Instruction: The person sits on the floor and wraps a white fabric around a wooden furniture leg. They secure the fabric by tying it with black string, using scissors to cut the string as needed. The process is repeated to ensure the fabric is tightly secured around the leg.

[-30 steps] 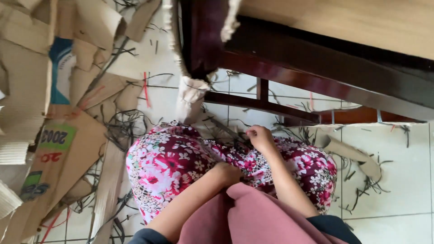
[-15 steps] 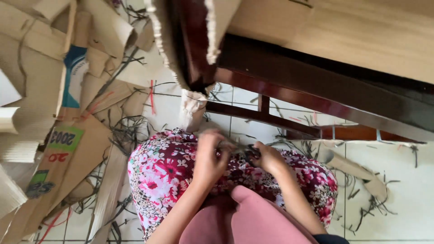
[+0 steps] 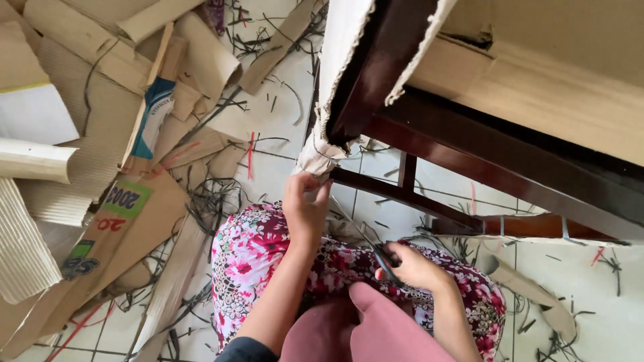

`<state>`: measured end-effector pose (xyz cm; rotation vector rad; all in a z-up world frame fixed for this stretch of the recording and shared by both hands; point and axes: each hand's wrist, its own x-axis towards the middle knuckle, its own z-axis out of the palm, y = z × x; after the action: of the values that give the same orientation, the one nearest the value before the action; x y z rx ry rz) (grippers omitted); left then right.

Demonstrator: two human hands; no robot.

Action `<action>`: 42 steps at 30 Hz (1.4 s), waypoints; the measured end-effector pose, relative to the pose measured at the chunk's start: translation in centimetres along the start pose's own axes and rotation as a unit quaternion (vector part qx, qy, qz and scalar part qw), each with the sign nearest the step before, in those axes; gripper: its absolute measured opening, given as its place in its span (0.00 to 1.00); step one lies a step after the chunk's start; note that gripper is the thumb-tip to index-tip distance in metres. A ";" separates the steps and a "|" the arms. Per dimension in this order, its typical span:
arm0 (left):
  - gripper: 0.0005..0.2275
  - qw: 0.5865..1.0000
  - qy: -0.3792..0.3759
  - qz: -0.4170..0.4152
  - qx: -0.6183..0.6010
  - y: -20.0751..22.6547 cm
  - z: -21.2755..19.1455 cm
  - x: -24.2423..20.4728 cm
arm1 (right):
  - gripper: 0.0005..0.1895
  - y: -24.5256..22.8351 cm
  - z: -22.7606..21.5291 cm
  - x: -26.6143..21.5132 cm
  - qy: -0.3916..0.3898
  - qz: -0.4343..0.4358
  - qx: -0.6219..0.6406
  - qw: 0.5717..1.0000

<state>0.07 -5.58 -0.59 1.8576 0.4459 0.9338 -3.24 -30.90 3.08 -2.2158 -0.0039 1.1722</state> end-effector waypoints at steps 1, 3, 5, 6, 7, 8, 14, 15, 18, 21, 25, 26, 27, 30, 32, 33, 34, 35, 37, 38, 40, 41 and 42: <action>0.15 1.000 0.003 -0.001 0.000 -1.2 0.5 -0.4 | 0.25 0.4 0.1 0.1 -0.001 -0.001 -0.003 1.000; 0.11 0.985 0.040 0.117 0.121 -3.3 1.9 -1.0 | 0.29 1.1 0.0 0.4 0.003 -0.011 0.012 1.000; 0.13 0.979 0.076 0.141 0.129 -4.5 3.3 -0.5 | 0.28 0.7 0.3 -0.1 0.011 -0.023 0.009 1.000; 0.15 0.971 0.109 0.164 0.138 -5.0 4.0 -0.2 | 0.28 0.6 0.5 -0.3 0.019 -0.034 0.008 0.999; 0.15 0.970 0.112 0.165 0.136 -5.1 4.1 -0.4 | 0.28 -0.3 0.2 -0.7 0.021 -0.036 0.006 0.999; 0.20 0.980 0.085 0.131 0.123 -5.3 4.4 -0.5 | 0.16 -1.2 -0.3 -1.0 -0.013 0.015 0.024 1.000; 0.14 0.996 0.062 0.067 0.022 -3.0 3.2 -0.2 | 0.05 -1.3 -0.4 -1.8 -0.035 0.055 0.071 0.995; 0.07 0.995 0.064 0.067 -0.033 -2.3 2.6 -0.2 | 0.05 -1.0 -0.2 -1.8 -0.034 0.040 0.089 0.995; 0.10 0.995 0.081 0.040 -0.045 0.1 1.5 0.2 | 0.09 0.6 0.2 -0.4 -0.026 0.032 0.113 0.993; 0.09 0.990 0.093 0.027 -0.107 1.5 0.6 0.1 | 0.04 -1.6 0.1 -1.2 -0.023 0.032 0.134 0.990; 0.06 0.970 0.083 -0.036 -0.224 2.1 0.2 0.1 | 0.04 -1.1 0.3 -0.2 -0.035 0.011 0.139 0.990; 0.06 0.977 0.075 -0.014 -0.199 1.9 0.1 0.0 | 0.06 -1.1 0.3 -0.2 -0.031 0.013 0.132 0.991; 0.06 0.983 0.066 0.007 -0.173 1.8 -0.1 0.0 | 0.08 -1.1 0.4 -0.1 -0.026 0.016 0.125 0.992; 0.12 0.994 0.013 0.077 -0.074 0.5 0.9 -0.4 | 0.10 -1.3 0.6 -0.4 -0.021 0.021 0.098 0.995; 0.13 0.994 0.004 0.089 -0.068 0.9 0.8 -0.5 | 0.11 -1.1 0.7 -0.3 -0.017 0.023 0.116 0.993; 0.14 0.993 -0.005 0.102 -0.062 1.2 0.8 -0.5 | 0.13 -1.0 0.7 -0.2 -0.014 0.025 0.135 0.990; 0.14 0.993 -0.004 0.103 -0.064 1.3 0.9 -0.4 | 0.13 -1.0 0.7 -0.3 -0.012 0.023 0.134 0.991; 0.12 0.992 0.010 0.118 -0.051 1.4 1.0 -0.2 | 0.11 -0.9 0.6 -0.3 -0.011 0.019 0.139 0.990; 0.11 0.990 0.023 0.131 -0.038 1.0 1.1 -0.2 | 0.10 -0.7 0.8 -0.4 -0.012 0.016 0.144 0.989; 0.09 0.991 0.023 0.122 -0.041 0.7 1.3 -0.3 | 0.12 -0.6 0.8 -0.3 -0.011 0.021 0.127 0.992; 0.08 0.992 0.024 0.112 -0.044 0.2 1.6 -0.3 | 0.13 -0.5 0.9 -0.4 -0.010 0.025 0.110 0.994; 0.05 0.992 0.029 0.103 -0.064 0.1 1.6 -0.3 | 0.11 -0.6 0.9 -0.5 -0.008 0.034 0.134 0.990; 0.03 0.992 0.034 0.093 -0.083 0.0 1.7 -0.2 | 0.10 -0.7 0.9 -0.6 -0.006 0.042 0.158 0.986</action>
<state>1.21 -6.71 -1.10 1.7406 0.2300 1.1278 -4.08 -30.09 3.53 -1.9443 0.2566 1.1427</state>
